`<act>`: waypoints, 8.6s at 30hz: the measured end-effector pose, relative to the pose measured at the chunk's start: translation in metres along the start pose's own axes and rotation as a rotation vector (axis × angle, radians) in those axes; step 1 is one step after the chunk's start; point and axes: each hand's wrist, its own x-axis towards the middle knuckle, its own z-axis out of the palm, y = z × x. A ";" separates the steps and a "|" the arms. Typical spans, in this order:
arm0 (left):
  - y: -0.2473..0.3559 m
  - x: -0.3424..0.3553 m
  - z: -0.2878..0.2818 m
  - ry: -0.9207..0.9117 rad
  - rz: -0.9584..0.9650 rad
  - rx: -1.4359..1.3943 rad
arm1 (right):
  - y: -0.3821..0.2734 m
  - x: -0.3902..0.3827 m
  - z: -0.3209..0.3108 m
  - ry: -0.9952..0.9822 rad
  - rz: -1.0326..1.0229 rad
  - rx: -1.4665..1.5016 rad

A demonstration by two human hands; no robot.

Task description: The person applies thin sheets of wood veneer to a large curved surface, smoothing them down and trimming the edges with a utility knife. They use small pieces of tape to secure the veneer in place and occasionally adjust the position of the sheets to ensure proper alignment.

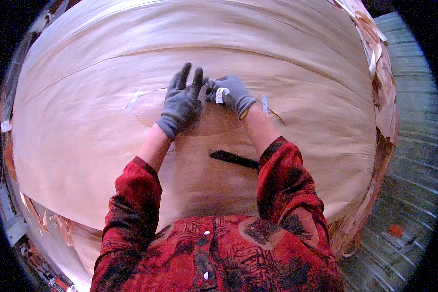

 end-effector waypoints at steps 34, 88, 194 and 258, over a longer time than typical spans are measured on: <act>0.122 -0.030 -0.001 -0.142 0.163 -0.204 | 0.036 -0.109 -0.059 0.263 -0.105 -0.986; 0.069 -0.120 -0.010 0.183 -0.206 0.063 | 0.015 -0.113 0.069 -0.076 -0.314 -1.338; 0.005 -0.249 -0.013 -0.057 -0.559 0.495 | 0.345 -0.504 0.006 1.364 -0.257 0.029; 0.632 -0.036 0.243 -0.389 -0.740 0.524 | 0.672 -1.093 -0.581 1.746 0.013 0.981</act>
